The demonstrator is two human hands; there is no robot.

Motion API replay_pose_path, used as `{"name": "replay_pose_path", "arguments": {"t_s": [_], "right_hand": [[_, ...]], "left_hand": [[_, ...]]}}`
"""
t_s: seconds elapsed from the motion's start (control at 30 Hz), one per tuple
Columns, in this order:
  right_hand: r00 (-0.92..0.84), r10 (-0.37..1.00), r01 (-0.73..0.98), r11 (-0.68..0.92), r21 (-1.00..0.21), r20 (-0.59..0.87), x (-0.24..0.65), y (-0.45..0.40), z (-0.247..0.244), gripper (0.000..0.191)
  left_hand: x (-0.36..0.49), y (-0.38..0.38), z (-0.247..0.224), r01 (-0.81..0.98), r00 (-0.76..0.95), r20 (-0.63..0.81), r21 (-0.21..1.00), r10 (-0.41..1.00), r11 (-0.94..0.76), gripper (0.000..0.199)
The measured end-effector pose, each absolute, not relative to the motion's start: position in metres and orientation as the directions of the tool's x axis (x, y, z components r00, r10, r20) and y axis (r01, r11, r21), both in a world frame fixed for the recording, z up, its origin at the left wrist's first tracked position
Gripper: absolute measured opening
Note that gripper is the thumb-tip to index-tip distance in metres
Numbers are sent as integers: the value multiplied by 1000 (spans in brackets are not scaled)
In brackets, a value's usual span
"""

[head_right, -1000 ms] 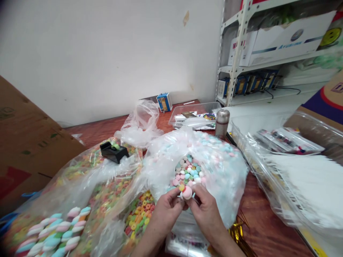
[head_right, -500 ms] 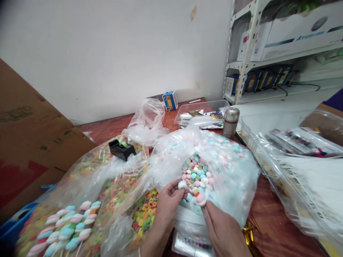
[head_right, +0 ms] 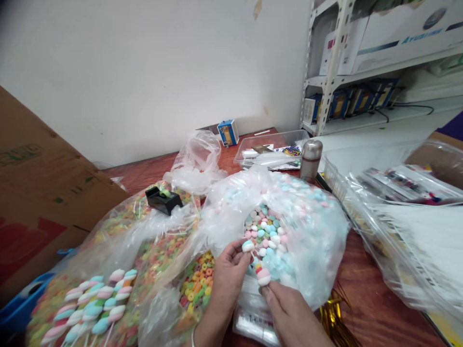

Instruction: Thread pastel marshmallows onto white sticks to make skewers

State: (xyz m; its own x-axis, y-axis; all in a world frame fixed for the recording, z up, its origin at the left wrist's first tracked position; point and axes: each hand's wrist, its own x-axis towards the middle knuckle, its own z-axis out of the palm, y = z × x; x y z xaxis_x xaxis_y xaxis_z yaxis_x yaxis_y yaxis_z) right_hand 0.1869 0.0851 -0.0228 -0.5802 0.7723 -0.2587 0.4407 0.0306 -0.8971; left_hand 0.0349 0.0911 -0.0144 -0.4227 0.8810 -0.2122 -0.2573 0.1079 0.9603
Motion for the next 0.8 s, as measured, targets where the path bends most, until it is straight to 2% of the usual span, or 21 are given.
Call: {"name": "replay_pose_path", "arguments": {"t_s": [0.13, 0.27, 0.47, 0.57, 0.63, 0.73, 0.8], "right_hand": [[-555, 769, 304, -165, -938, -315, 182, 82, -23, 43], [-545, 737, 210, -341, -916, -399, 180, 79, -24, 44], [-542, 734, 142, -399, -906, -409, 177, 79, -20, 47], [-546, 732, 180, -373, -910, -408, 173, 82, -20, 45], [-541, 751, 246, -290, -925, -379, 170, 87, -22, 44], [-530, 814, 425, 12, -905, -238, 167, 95, -25, 39], [-487, 853, 621, 186, -762, -189, 166, 97, -26, 35]], "left_hand": [[35, 89, -22, -158, -402, -163, 982, 901, 107, 31], [30, 88, -28, -64, -372, -96, 995, 923, 78, 25], [32, 83, -22, 28, -315, -48, 998, 948, 60, 26], [38, 74, -20, 160, -331, -6, 985, 944, 62, 32], [38, 64, -19, 254, -311, 31, 966, 950, 52, 34], [22, 47, -19, 405, -296, 87, 913, 951, 43, 40], [0, 36, -20, 525, -374, 140, 847, 917, 84, 43]]}}
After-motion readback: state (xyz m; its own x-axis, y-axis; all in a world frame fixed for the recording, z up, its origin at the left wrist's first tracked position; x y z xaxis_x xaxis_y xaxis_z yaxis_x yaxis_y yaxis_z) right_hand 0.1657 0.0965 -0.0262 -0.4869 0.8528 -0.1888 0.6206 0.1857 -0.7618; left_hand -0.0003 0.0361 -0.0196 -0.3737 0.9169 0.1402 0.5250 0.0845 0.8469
